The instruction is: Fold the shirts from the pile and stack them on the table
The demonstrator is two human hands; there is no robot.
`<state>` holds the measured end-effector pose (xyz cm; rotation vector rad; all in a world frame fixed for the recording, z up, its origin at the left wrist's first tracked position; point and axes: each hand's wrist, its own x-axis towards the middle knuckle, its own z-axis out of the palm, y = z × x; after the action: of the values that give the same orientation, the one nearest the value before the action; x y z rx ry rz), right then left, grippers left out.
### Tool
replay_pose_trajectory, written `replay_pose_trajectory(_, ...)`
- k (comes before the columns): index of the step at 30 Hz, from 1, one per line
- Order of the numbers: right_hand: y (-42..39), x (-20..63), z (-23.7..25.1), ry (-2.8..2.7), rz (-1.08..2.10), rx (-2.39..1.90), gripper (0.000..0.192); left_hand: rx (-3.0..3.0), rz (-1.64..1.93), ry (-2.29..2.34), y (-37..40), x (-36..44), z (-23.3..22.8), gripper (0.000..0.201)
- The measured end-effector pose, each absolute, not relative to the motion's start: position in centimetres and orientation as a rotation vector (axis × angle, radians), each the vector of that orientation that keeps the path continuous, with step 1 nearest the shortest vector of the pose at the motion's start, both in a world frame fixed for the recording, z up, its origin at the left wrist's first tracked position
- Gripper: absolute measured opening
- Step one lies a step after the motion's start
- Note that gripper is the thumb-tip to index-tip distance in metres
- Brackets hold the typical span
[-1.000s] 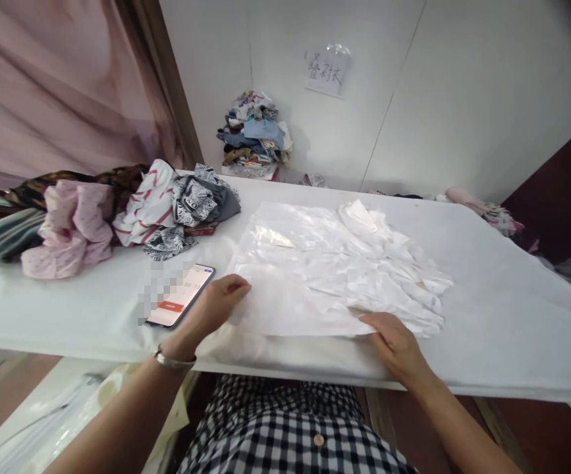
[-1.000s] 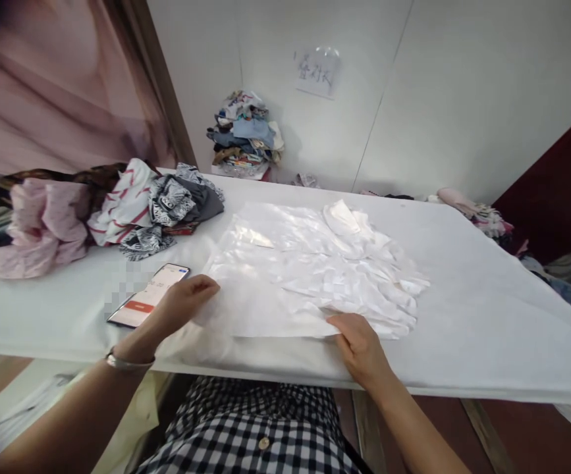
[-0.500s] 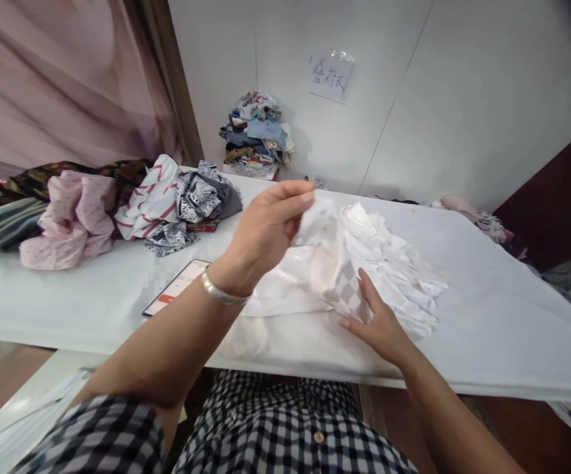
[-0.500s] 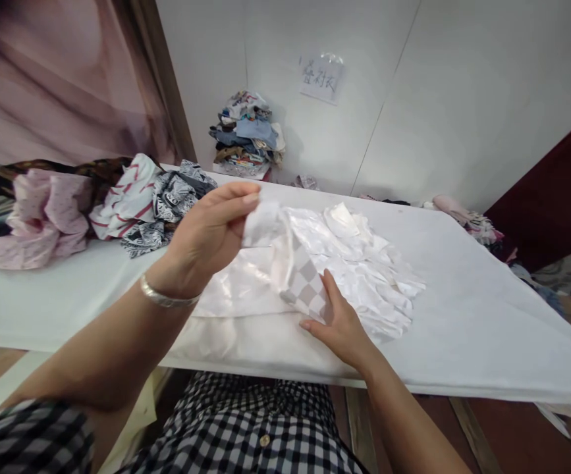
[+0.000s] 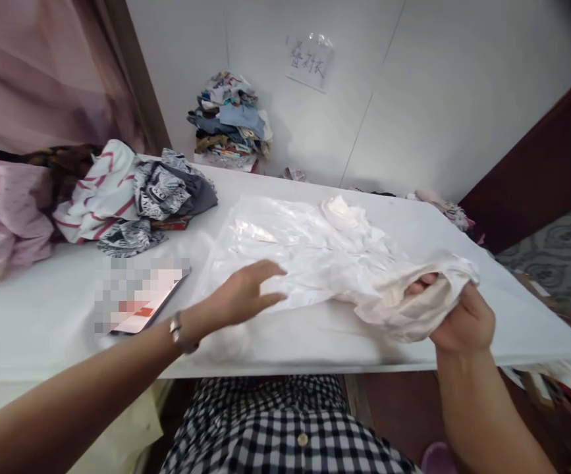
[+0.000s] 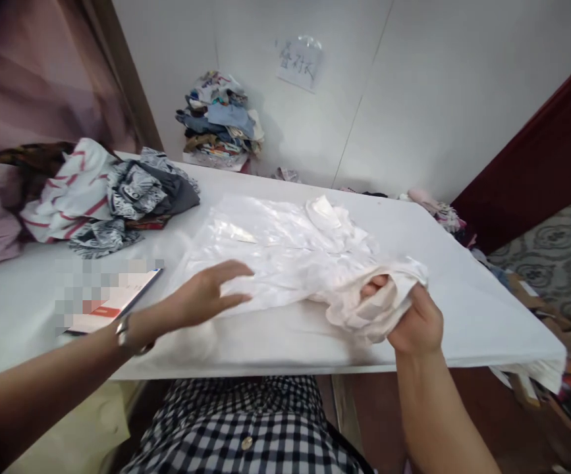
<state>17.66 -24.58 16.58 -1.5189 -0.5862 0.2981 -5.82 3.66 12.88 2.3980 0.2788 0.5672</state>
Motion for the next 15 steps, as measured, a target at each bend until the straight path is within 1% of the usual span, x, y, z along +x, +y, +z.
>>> replay_pose_trajectory(2, -25.9, 18.2, 16.4, -0.562, 0.247, -1.559, 0.058, 2.6, 0.399, 0.372, 3.8, -8.9, 9.6, 0.044)
replay_pose_trajectory(3, -26.4, 18.3, 16.3, -0.548, 0.214, -1.578, 0.062, 2.672, 0.342, 0.422, 3.8, -10.2, 8.4, 0.044)
replay_pose_trajectory(6, -27.4, 18.5, 16.5, -0.466, 0.11, -1.632, 0.07, 2.802, 0.27, 0.527, 3.9, -12.4, 6.5, 0.034)
replay_pose_trajectory(8, -27.7, 18.6, 16.9, -0.374, 0.052, -1.648, 0.072, 2.855, 0.281, 0.557, 4.1, -12.9, 6.2, 0.031)
replay_pose_trajectory(11, -27.9, 19.2, 17.7, -0.294, -0.014, -1.649, 0.072, 2.919, 0.325, 0.554, 4.8, -13.0, 6.3, 0.036)
replay_pose_trajectory(15, -27.9, 21.4, 18.7, -0.361, -0.047, -1.597, 0.069, 2.869, 0.412, 0.607, 6.4, -12.8, 7.5, 0.031)
